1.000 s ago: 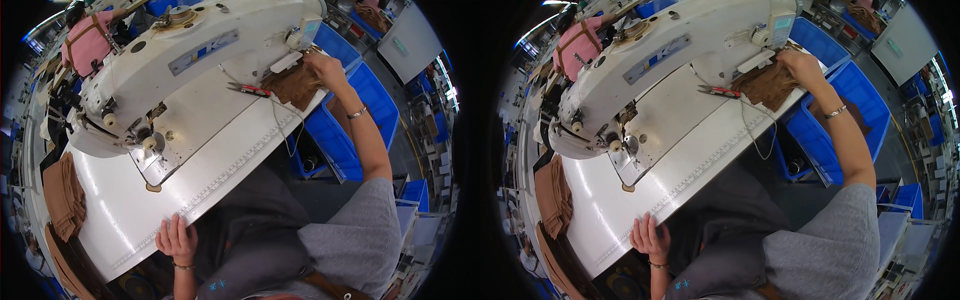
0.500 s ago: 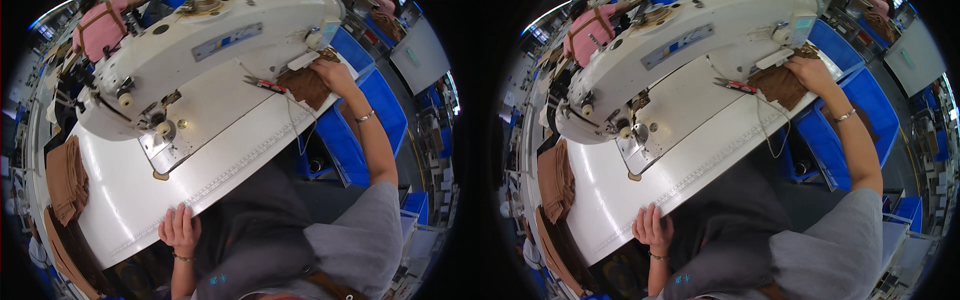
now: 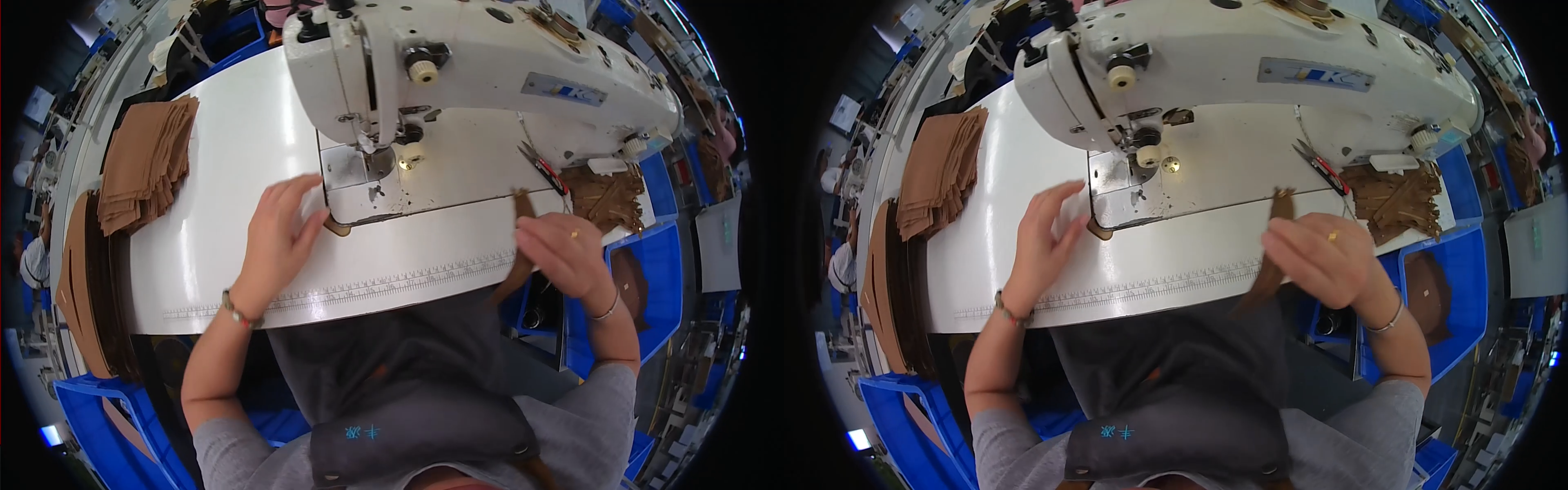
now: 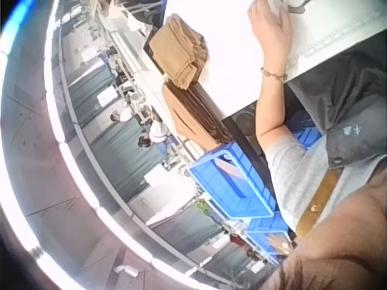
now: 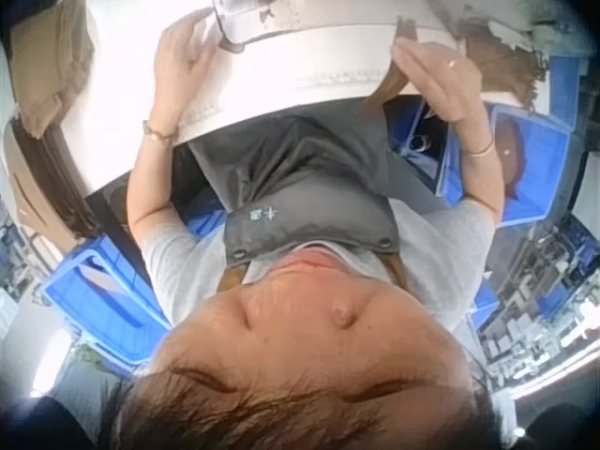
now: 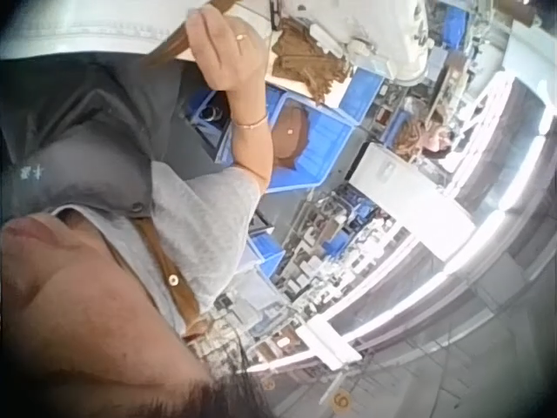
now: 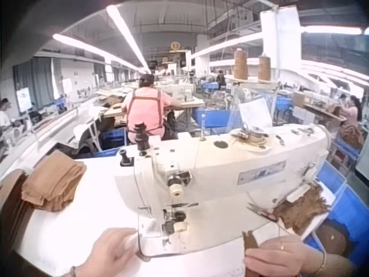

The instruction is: Sewing a zipper and components onto leather panels using an industrial sewing machine.

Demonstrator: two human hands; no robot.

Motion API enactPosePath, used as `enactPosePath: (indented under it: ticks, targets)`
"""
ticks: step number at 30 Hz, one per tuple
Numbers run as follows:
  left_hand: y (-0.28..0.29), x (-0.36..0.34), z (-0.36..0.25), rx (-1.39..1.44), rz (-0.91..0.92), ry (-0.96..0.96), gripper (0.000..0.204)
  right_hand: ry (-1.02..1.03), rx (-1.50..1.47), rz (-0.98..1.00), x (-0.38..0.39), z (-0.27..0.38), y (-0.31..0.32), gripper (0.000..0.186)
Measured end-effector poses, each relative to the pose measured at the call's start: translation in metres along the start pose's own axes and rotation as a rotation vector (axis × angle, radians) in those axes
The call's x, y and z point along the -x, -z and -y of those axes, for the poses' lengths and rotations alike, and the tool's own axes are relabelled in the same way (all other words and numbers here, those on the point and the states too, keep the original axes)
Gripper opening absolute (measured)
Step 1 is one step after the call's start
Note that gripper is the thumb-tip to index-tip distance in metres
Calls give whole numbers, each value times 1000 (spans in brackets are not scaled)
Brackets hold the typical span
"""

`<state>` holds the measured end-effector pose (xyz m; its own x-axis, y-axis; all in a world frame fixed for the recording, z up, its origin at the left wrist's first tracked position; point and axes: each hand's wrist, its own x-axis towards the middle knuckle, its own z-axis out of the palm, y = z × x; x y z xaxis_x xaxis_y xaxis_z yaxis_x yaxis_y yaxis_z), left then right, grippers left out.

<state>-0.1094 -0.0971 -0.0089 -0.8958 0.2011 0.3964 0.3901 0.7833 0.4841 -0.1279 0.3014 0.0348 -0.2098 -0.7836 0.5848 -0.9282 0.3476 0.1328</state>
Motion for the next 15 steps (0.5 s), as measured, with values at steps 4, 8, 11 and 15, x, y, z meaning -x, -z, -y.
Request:
enactPosePath:
  ticks: [4, 8, 11, 15]
  targets:
    - [-24, -61, 19, -27, 42, -90, 38, 170, -75, -24, -49, 7, -70, 28]
    - [-33, -57, 12, -149, 200, -42, 33, 310, -143, 42, -74, 3, -109, 21]
    - [-24, -38, 10, -520, 126, -246, 29, 354, -166, 118, -82, -3, -121, 22]
    - [-20, -30, 8, -611, 57, -155, 34, 237, -221, 110, -83, -2, -130, 10]
